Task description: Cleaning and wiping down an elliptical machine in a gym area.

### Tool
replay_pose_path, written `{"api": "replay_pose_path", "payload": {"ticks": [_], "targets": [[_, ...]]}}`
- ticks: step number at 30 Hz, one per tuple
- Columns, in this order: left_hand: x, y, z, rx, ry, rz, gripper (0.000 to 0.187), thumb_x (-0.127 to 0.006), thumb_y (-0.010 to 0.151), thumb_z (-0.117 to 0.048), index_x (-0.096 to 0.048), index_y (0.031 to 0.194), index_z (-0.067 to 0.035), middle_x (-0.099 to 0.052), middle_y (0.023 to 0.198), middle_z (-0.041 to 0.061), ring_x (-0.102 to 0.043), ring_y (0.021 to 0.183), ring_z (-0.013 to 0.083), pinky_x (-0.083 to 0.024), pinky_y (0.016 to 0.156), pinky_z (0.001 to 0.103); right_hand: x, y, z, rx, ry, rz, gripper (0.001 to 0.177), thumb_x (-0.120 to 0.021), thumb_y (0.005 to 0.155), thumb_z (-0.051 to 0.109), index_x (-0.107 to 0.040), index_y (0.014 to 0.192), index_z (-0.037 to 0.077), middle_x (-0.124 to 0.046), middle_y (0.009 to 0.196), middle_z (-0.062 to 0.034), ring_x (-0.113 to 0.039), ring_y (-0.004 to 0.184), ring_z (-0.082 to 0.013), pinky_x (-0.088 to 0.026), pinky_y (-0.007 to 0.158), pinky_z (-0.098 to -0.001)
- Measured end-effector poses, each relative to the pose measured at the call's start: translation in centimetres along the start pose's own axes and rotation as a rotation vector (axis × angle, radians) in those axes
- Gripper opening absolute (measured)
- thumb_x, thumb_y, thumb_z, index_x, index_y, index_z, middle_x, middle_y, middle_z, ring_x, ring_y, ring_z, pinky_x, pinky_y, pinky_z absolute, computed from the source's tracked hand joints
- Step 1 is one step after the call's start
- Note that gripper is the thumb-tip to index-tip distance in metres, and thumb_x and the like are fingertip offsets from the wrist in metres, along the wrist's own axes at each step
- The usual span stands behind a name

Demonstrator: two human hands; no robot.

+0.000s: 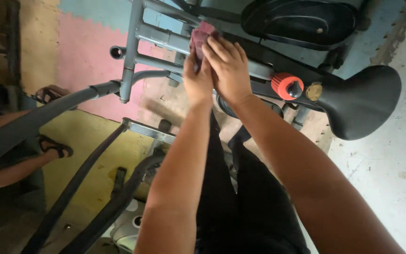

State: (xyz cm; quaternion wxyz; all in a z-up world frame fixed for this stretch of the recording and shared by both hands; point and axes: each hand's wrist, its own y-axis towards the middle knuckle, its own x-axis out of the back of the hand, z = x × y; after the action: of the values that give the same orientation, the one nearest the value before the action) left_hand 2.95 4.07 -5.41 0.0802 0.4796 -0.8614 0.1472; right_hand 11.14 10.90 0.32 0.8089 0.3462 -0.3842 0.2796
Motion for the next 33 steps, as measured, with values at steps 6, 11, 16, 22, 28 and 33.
{"api": "replay_pose_path", "payload": {"ticks": [6, 11, 16, 22, 28, 33], "targets": [[-0.5, -7.9, 2.8, 0.057, -0.219, -0.053, 0.037, -0.069, 0.099, -0.014, -0.060, 0.133, -0.003, -0.065, 0.123, 0.014, -0.064, 0.113, 0.0202, -0.058, 0.097, 0.035, 0.6, -6.3, -0.7, -0.055, 0.346, -0.015, 0.045, -0.077, 0.091, 0.007, -0.067, 0.134, 0.010, -0.060, 0.142, -0.0095, -0.062, 0.125, -0.0339, -0.051, 0.110, -0.0416], [0.3, -6.6, 1.0, -0.339, 0.163, 0.010, 0.036, -0.074, 0.090, -0.003, -0.066, 0.125, -0.005, -0.064, 0.120, 0.014, -0.059, 0.117, 0.0219, -0.056, 0.097, 0.037, -3.1, -9.4, -4.5, -0.207, 0.267, -0.022, 0.049, -0.076, 0.094, 0.008, -0.060, 0.140, 0.004, -0.053, 0.150, -0.0156, -0.056, 0.133, -0.0398, -0.048, 0.114, -0.0464], [0.7, -2.0, 4.4, -0.298, 0.235, -0.057, 0.024, -0.076, 0.089, -0.001, -0.074, 0.112, -0.008, -0.070, 0.112, 0.008, -0.067, 0.098, 0.0238, -0.058, 0.086, 0.038, -5.7, -3.8, -4.0, -0.123, 0.159, 0.055, 0.058, -0.076, 0.090, 0.016, -0.055, 0.143, 0.003, -0.047, 0.156, -0.0154, -0.040, 0.147, -0.0434, -0.035, 0.115, -0.0638], [-1.7, -3.8, 7.3, -0.172, 0.225, -0.031, 0.016, -0.079, 0.086, -0.013, -0.076, 0.102, -0.010, -0.074, 0.105, 0.011, -0.075, 0.089, 0.0275, -0.060, 0.081, 0.039, -5.4, -8.0, -5.4, -0.197, -0.084, 0.114, 0.052, -0.069, 0.097, 0.012, -0.058, 0.147, 0.015, -0.049, 0.159, -0.0020, -0.040, 0.152, -0.0294, -0.030, 0.120, -0.0665], [-2.5, -8.7, 7.1, -0.201, 0.322, 0.244, 0.013, -0.074, 0.090, -0.012, -0.077, 0.102, -0.007, -0.076, 0.099, 0.014, -0.072, 0.092, 0.0323, -0.058, 0.084, 0.041, -2.0, -12.1, -5.6, -0.370, 0.171, 0.032, 0.053, -0.060, 0.090, 0.001, -0.058, 0.142, 0.004, -0.056, 0.152, -0.0152, -0.045, 0.146, -0.0394, -0.041, 0.117, -0.0495], [-1.7, -13.6, 3.9, 0.068, 0.163, 0.635, 0.034, -0.067, 0.082, -0.011, -0.062, 0.116, -0.006, -0.074, 0.097, 0.012, -0.076, 0.088, 0.0295, -0.060, 0.081, 0.041, 3.3, -18.3, -3.6, -0.654, 0.488, -0.125, 0.042, -0.053, 0.088, -0.008, -0.063, 0.127, -0.001, -0.069, 0.125, -0.0174, -0.067, 0.117, -0.0339, -0.053, 0.102, -0.0387]]}}
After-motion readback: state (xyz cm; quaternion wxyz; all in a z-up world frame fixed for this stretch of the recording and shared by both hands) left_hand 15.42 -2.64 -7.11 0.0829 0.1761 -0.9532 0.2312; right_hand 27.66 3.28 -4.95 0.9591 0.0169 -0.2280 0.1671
